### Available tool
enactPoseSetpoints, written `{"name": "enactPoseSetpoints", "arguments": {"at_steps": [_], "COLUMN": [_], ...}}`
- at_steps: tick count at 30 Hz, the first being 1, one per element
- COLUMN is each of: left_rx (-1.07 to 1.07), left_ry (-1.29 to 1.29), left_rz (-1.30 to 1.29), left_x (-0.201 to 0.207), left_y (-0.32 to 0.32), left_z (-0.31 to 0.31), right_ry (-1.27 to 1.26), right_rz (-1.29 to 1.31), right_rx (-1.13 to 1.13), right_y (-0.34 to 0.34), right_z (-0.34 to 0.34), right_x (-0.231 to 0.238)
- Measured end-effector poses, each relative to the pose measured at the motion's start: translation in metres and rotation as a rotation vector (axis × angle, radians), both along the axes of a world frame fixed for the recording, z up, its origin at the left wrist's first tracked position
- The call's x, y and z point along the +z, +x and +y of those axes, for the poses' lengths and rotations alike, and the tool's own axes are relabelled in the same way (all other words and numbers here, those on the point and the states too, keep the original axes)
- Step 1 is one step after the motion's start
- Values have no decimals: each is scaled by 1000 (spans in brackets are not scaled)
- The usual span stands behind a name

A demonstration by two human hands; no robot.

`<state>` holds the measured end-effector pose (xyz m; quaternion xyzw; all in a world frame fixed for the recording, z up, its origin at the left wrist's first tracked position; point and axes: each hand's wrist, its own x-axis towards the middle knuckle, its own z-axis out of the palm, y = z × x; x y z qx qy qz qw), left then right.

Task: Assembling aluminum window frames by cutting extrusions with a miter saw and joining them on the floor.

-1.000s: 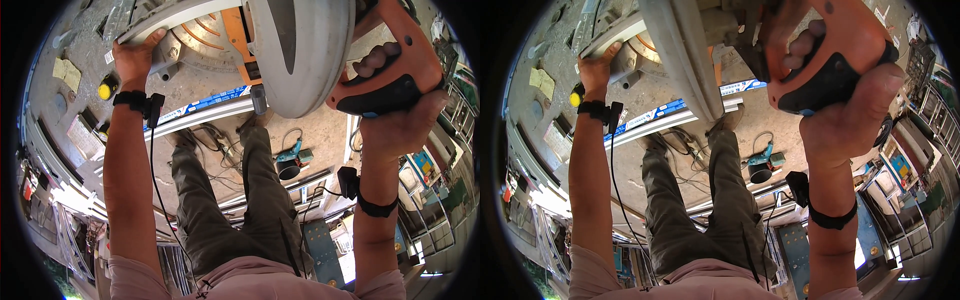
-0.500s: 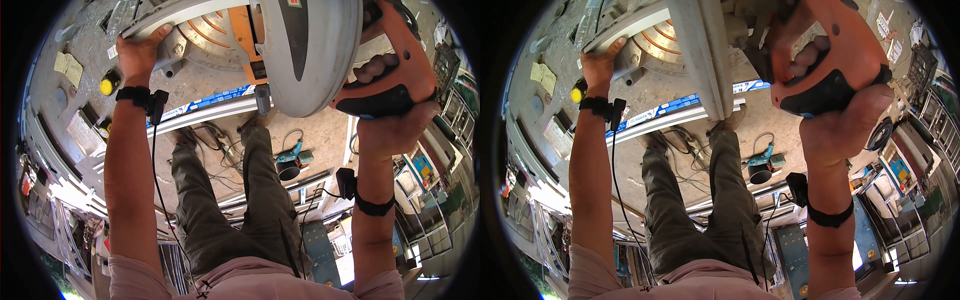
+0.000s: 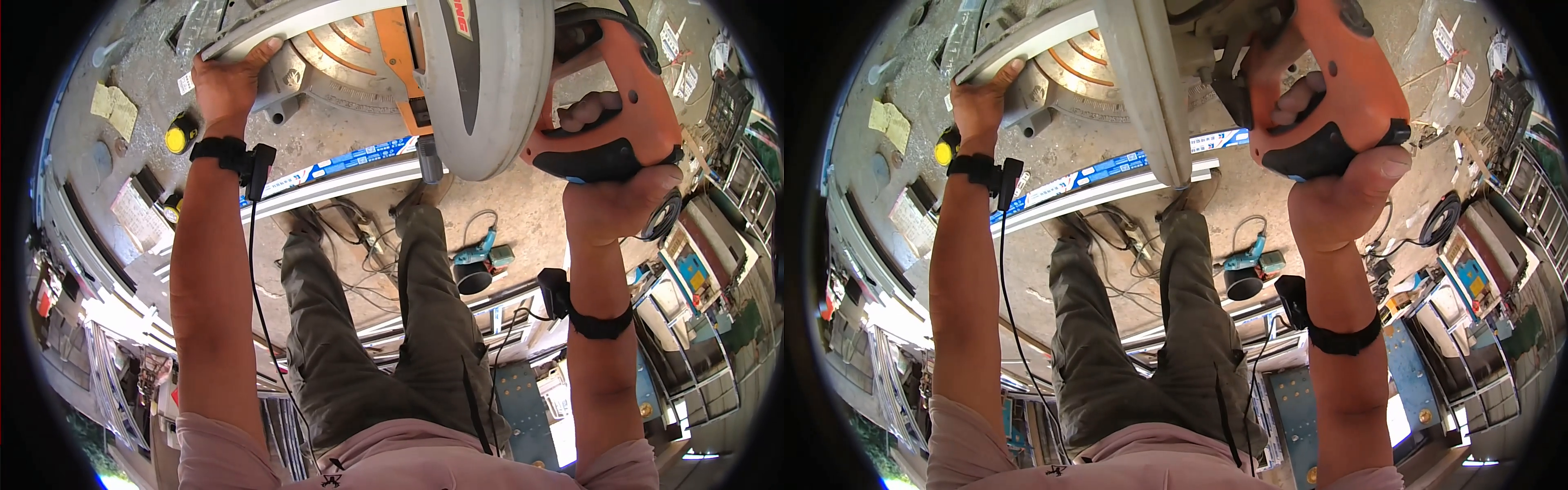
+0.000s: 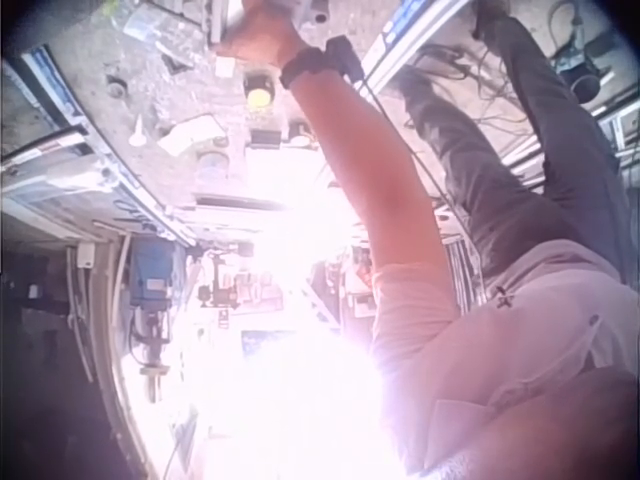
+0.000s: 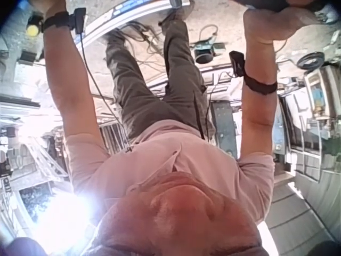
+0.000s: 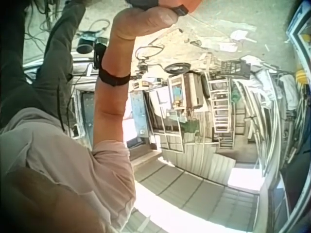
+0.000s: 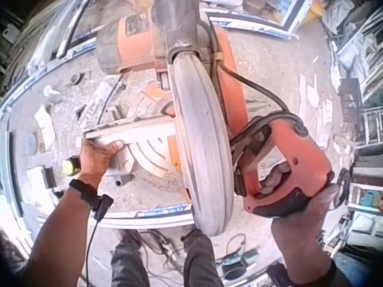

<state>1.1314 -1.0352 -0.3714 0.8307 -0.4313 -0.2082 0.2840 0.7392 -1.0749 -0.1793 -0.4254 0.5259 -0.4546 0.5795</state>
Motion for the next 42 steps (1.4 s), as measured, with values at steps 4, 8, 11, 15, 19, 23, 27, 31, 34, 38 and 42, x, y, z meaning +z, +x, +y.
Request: {"name": "enactPoseSetpoints", "arguments": {"at_steps": [4,8,11,15,19,23,27,31,34,38,42], "left_rx": [-1,25,11,24,48,49,118,310,369,315,263], "left_ry": [27,53,107,139,236,271,247,173,20,-148,-139], "left_rz": [-65,-128,0,-165,-74,269,501,889,1296,1480,1574], "left_x": [3,7,17,7,23,90,153,218,263,316,330], "left_y": [0,0,-9,-11,0,-1,20,32,42,47,34], "left_z": [0,0,-6,-8,-4,35,114,184,225,260,263], "right_ry": [-30,-39,-104,-252,-302,-92,161,223,108,-327,-231], "right_rz": [50,52,100,129,91,175,223,315,398,832,1096], "right_rx": [37,67,69,92,93,77,28,162,330,243,217], "right_y": [-1,-4,-2,-4,5,21,69,103,114,131,92], "right_z": [4,11,16,15,4,-37,-110,-180,-235,-236,-177], "right_x": [-8,-20,-30,-44,-26,50,112,161,163,157,161]}}
